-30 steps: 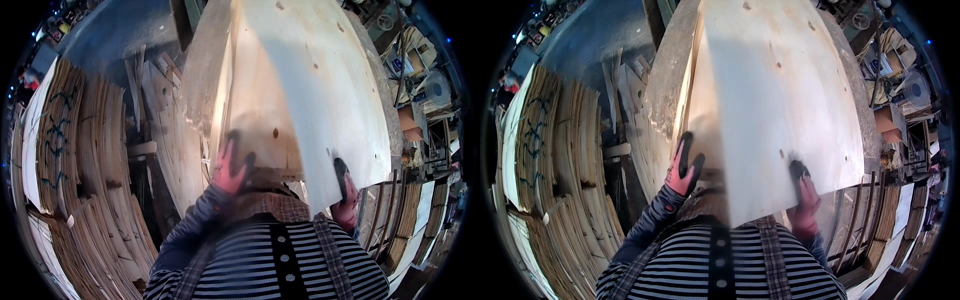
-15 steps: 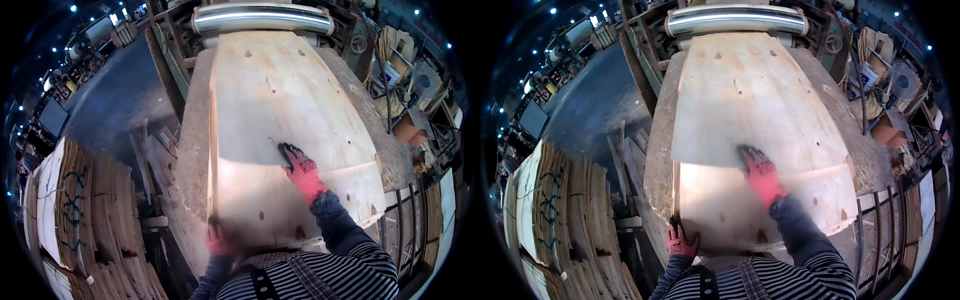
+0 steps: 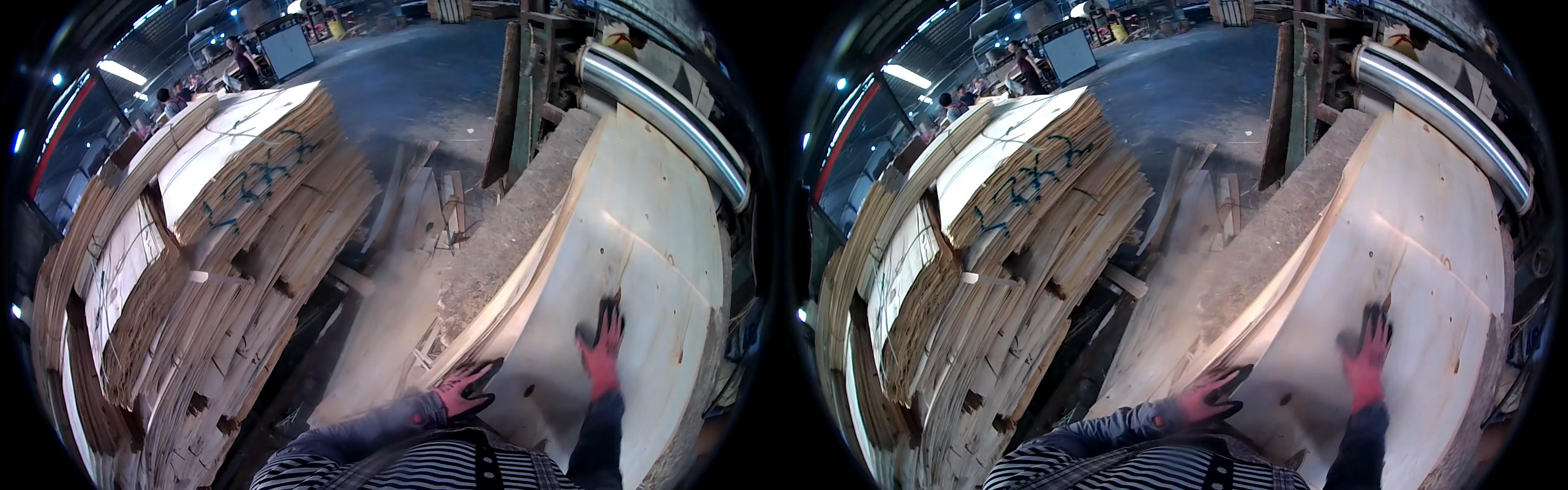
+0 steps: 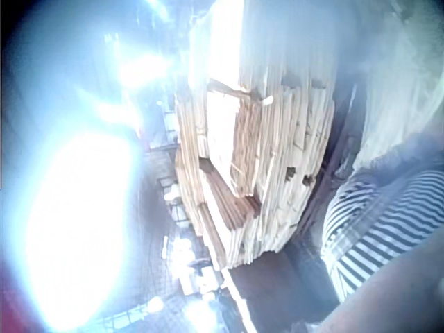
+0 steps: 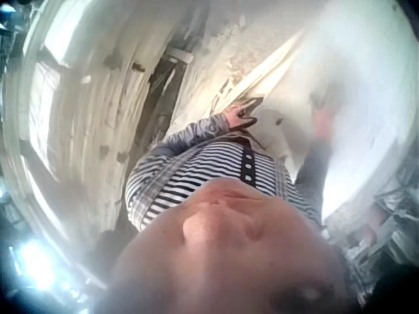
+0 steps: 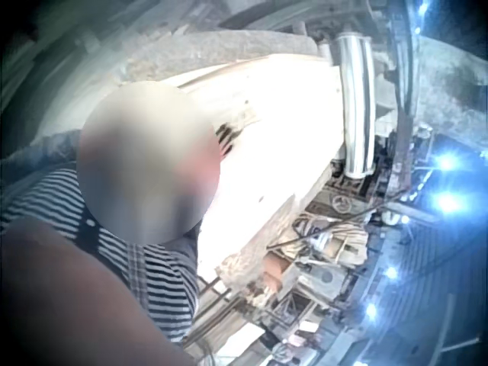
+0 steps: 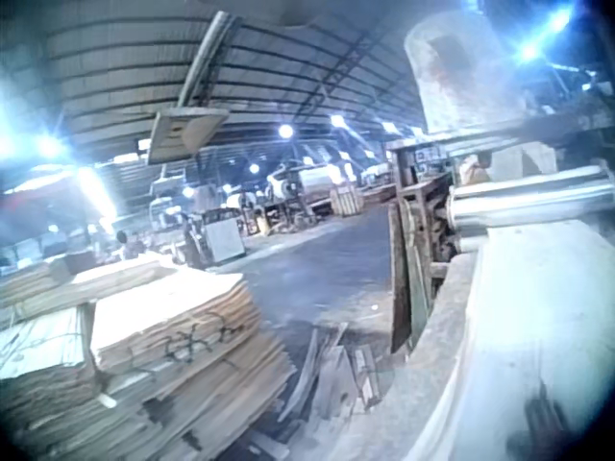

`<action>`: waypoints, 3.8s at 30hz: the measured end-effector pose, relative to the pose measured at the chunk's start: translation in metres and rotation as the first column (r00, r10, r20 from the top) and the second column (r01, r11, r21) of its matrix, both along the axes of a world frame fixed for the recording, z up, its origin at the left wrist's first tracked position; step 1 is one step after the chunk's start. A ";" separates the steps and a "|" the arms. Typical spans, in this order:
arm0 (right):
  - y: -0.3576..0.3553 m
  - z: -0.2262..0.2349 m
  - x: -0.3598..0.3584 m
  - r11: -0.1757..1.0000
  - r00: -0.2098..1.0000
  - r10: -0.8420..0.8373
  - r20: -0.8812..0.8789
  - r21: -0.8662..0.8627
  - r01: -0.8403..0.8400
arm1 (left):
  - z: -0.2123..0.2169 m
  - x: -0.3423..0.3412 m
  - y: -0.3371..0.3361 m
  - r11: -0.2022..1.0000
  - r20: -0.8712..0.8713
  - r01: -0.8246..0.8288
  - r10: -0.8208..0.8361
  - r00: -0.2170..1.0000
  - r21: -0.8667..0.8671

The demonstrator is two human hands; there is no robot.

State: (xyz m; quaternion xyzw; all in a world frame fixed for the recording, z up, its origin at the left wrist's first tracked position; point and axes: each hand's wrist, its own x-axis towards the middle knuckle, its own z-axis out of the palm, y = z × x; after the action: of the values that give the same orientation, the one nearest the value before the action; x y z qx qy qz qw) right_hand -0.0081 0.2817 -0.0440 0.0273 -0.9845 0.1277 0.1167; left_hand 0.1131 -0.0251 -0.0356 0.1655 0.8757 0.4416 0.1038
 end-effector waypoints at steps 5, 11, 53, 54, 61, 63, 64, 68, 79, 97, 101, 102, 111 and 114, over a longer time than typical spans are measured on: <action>-0.012 -0.017 0.175 0.925 0.921 0.379 0.087 -0.026 -0.378 | 0.047 -0.011 0.007 0.937 0.122 0.170 -0.215 0.969 0.306; -0.029 -0.010 0.242 0.997 0.996 0.011 -0.084 0.080 -0.004 | 0.090 -0.003 0.027 0.799 0.009 0.213 -0.263 0.965 0.563; 0.005 0.037 0.025 0.998 0.993 -0.025 -0.116 -0.053 0.019 | 0.010 -0.038 -0.011 0.983 0.019 0.040 -0.044 0.999 0.180; -0.006 0.038 0.052 0.993 0.999 0.036 -0.032 -0.111 -0.039 | 0.027 -0.036 -0.006 0.980 0.002 0.096 -0.098 0.995 0.173; -0.024 -0.006 0.224 0.994 0.984 0.084 0.155 -0.083 -0.072 | 0.068 -0.023 0.027 0.779 0.176 0.276 -0.440 0.880 0.563; -0.034 -0.005 0.234 0.983 0.996 0.056 -0.073 -0.172 -0.067 | 0.111 -0.014 0.031 0.673 0.292 0.159 -0.505 0.812 0.722; -0.031 -0.007 0.240 0.988 0.984 0.008 -0.176 -0.153 -0.036 | 0.113 -0.012 0.031 0.657 0.161 0.260 -0.508 0.846 0.707; -0.024 0.015 0.284 0.969 0.952 -0.200 -0.231 -0.190 0.158 | 0.100 0.005 0.024 0.408 0.022 0.254 -0.562 0.827 0.877; -0.054 0.046 0.272 0.978 0.979 -0.204 -0.027 -0.046 0.202 | -0.014 -0.020 0.000 0.882 -0.049 0.084 -0.120 0.992 -0.464; 0.055 0.022 -0.056 0.953 0.941 -0.292 -0.171 0.026 0.301 | -0.062 -0.038 0.004 0.986 0.497 0.002 -0.087 0.863 0.167; 0.039 0.020 -0.059 0.931 0.920 -0.339 -0.197 0.068 0.358 | -0.052 -0.041 0.010 0.965 0.627 -0.124 -0.050 0.778 0.230; 0.025 0.030 -0.040 0.959 0.946 -0.267 -0.183 0.047 0.279 | -0.056 -0.040 0.006 0.961 0.514 -0.064 -0.086 0.853 0.268; -0.030 -0.007 0.204 0.997 0.954 -0.012 0.301 -0.070 0.035 | -0.016 -0.035 0.015 0.882 0.041 0.318 -0.353 0.935 0.348; -0.039 -0.023 0.251 0.993 0.973 -0.032 0.227 -0.102 0.056 | 0.042 -0.028 0.040 0.855 0.466 0.055 -0.333 0.820 0.515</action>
State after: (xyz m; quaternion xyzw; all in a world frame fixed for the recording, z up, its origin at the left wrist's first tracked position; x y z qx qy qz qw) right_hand 0.2434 0.2425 -0.0666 -0.0156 -0.9834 0.1804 0.0088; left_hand 0.0847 0.0153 0.0060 0.1462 0.6508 0.6593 0.3472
